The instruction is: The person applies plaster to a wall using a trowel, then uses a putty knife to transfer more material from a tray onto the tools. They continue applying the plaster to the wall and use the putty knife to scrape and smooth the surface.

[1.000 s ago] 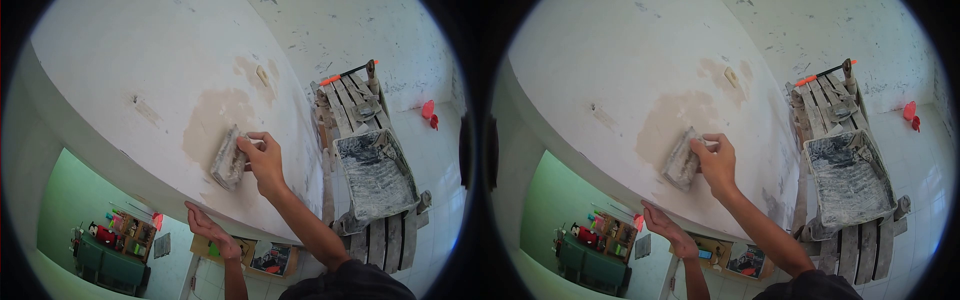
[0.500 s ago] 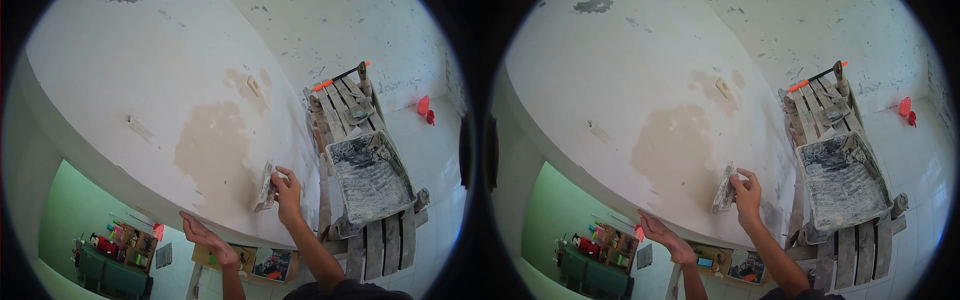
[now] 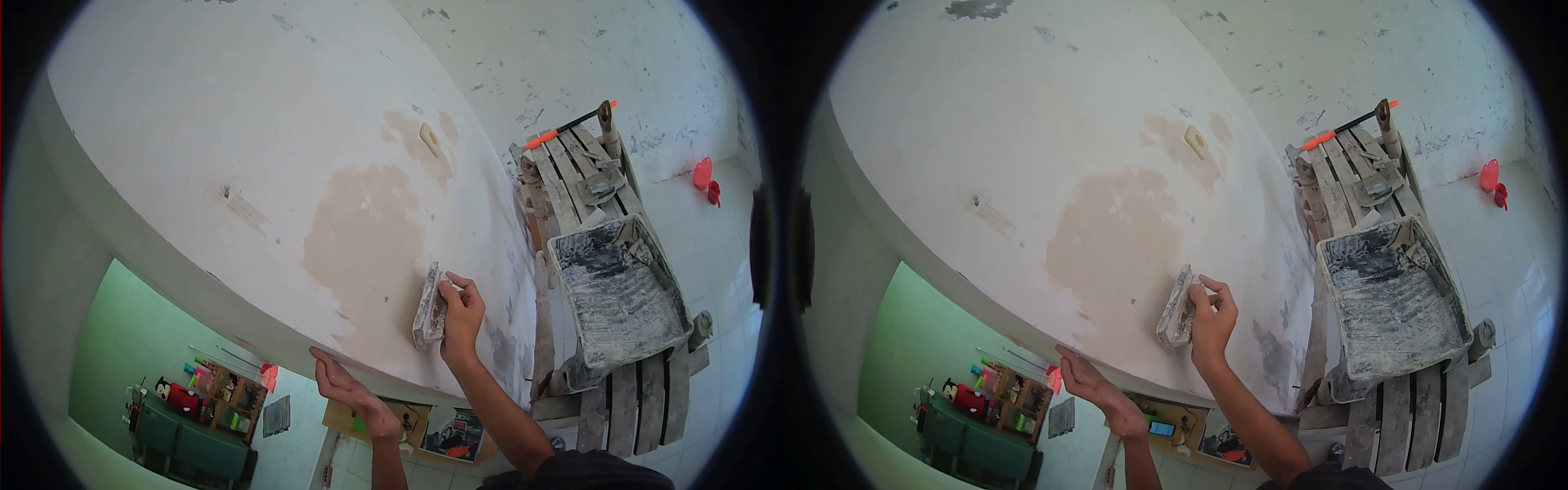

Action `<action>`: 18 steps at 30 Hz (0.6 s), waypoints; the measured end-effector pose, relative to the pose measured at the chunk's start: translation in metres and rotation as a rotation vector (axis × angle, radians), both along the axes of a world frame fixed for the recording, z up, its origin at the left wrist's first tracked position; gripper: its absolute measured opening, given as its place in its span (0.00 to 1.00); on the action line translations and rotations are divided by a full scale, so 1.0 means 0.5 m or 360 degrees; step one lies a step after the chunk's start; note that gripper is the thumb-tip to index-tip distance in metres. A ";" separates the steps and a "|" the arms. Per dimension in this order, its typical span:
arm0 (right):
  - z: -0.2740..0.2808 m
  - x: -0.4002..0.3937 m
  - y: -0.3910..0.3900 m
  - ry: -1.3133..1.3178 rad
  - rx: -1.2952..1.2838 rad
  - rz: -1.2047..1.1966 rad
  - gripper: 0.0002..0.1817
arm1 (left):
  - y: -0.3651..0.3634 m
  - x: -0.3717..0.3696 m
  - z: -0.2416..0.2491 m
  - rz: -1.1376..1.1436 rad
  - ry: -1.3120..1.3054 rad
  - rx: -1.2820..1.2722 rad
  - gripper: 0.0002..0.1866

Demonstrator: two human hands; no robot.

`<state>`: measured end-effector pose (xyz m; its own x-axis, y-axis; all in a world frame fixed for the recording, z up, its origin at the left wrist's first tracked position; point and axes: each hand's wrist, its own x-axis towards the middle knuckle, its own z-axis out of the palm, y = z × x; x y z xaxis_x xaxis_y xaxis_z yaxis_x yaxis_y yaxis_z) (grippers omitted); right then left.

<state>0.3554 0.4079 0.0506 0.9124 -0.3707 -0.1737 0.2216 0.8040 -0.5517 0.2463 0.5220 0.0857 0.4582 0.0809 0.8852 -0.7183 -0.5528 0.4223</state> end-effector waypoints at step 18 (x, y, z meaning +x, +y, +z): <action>0.282 -0.037 -0.179 -0.0972 0.0622 0.0091 0.22 | -0.022 -0.012 0.012 -0.0009 0.0032 -0.0049 0.41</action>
